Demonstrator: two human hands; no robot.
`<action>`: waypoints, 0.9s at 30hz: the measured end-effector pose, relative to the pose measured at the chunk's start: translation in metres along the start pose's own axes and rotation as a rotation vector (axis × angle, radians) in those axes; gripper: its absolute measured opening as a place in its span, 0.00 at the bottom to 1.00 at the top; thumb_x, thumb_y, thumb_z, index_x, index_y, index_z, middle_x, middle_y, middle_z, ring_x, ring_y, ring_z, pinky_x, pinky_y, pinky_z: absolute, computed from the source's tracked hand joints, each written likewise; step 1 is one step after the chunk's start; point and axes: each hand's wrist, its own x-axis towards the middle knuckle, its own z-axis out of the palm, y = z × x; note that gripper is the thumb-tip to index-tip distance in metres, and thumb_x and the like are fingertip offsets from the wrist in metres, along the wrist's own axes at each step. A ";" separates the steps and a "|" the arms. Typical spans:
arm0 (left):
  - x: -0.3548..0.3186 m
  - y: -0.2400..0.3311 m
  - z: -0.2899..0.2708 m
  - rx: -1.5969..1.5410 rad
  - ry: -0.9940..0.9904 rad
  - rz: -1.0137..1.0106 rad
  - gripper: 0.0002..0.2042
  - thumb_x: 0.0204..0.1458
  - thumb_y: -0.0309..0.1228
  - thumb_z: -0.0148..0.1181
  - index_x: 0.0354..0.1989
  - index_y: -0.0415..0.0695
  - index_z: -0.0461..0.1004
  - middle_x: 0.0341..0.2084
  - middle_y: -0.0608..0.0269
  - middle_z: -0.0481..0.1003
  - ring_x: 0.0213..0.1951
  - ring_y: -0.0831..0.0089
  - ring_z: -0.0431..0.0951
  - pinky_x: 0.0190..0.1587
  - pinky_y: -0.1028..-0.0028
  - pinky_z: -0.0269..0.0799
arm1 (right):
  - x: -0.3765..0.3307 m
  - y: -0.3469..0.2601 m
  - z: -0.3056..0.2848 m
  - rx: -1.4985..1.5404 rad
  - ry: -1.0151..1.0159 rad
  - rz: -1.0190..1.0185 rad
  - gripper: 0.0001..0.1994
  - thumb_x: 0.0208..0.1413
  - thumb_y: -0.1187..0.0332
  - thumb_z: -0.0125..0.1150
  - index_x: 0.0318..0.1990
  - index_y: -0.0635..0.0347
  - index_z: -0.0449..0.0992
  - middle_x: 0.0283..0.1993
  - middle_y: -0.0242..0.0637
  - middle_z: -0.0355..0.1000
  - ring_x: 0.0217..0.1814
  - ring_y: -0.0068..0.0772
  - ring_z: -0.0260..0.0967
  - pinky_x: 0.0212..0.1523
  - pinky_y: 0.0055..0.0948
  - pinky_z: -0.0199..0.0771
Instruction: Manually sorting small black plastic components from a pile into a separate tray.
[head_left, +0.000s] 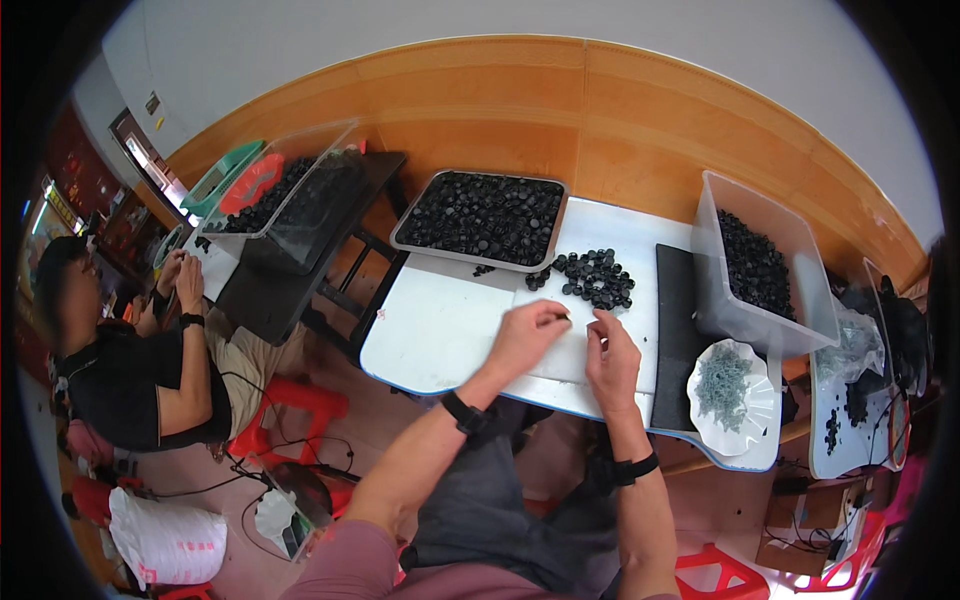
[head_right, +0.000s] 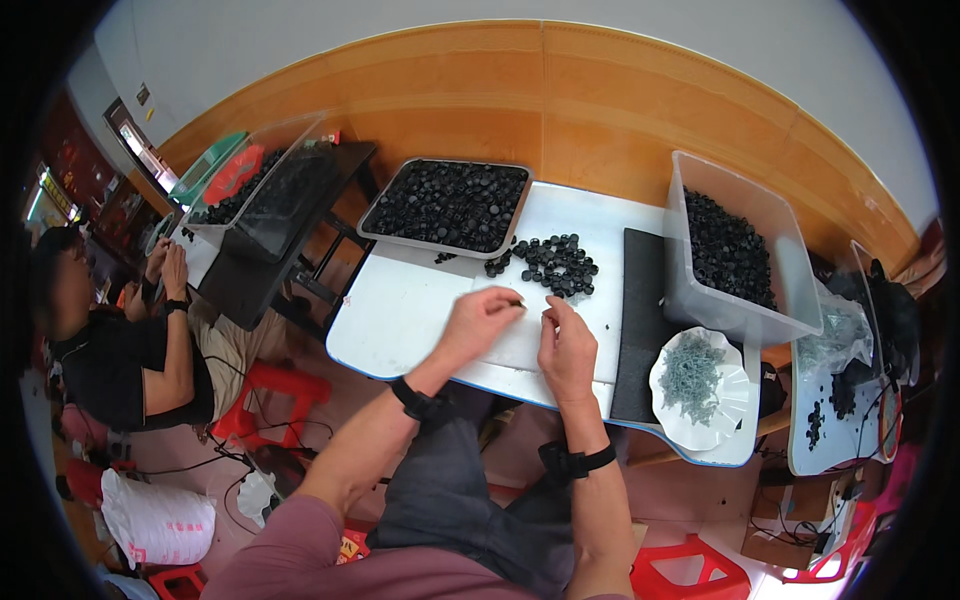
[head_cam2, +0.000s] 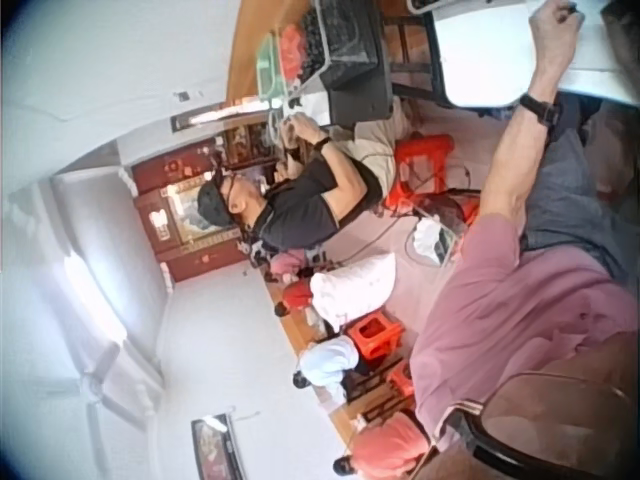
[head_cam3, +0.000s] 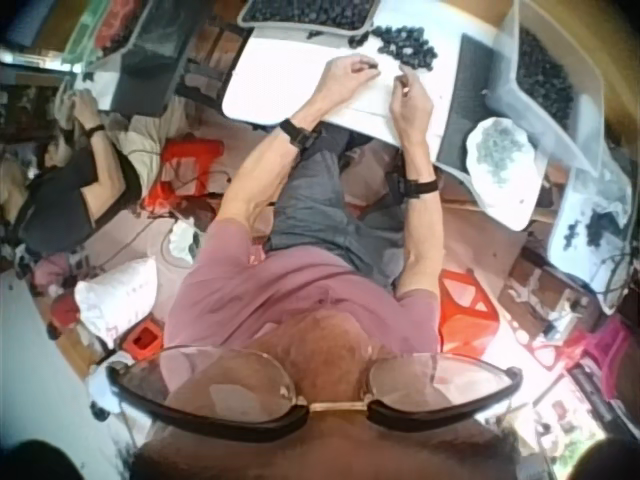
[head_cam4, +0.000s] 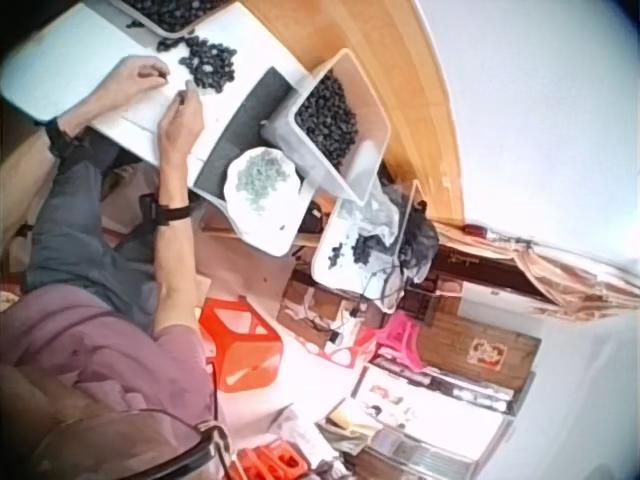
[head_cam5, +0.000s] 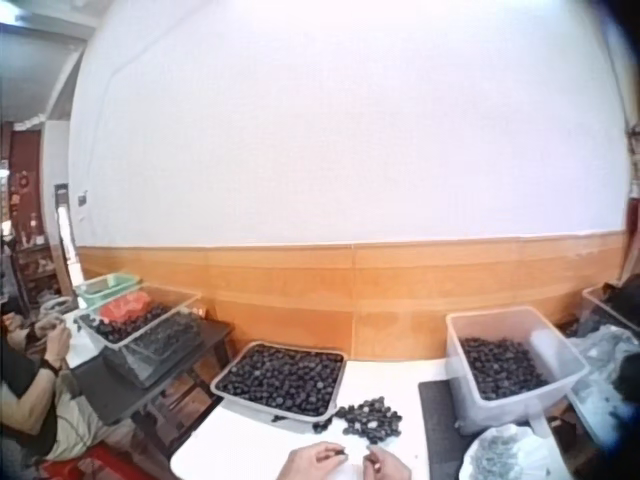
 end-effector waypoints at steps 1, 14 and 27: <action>0.013 0.003 -0.013 0.081 0.019 0.096 0.09 0.57 0.26 0.69 0.45 0.39 0.83 0.35 0.65 0.84 0.37 0.81 0.82 0.43 0.77 0.78 | 0.000 0.002 0.002 0.006 0.005 -0.012 0.15 0.58 0.82 0.62 0.53 0.63 0.78 0.37 0.46 0.81 0.37 0.41 0.82 0.35 0.33 0.81; 0.110 0.040 -0.085 0.809 0.211 0.644 0.14 0.52 0.22 0.67 0.48 0.41 0.80 0.52 0.53 0.79 0.58 0.53 0.76 0.59 0.57 0.73 | 0.005 0.003 0.003 0.089 0.225 0.074 0.11 0.59 0.82 0.61 0.48 0.65 0.80 0.38 0.45 0.82 0.35 0.36 0.81 0.35 0.30 0.80; 0.004 0.003 -0.038 0.700 0.000 0.429 0.24 0.55 0.22 0.63 0.62 0.37 0.70 0.61 0.44 0.73 0.63 0.45 0.72 0.66 0.57 0.68 | 0.007 0.001 -0.004 0.044 0.274 0.134 0.12 0.57 0.83 0.60 0.48 0.66 0.79 0.40 0.43 0.79 0.35 0.34 0.78 0.37 0.32 0.78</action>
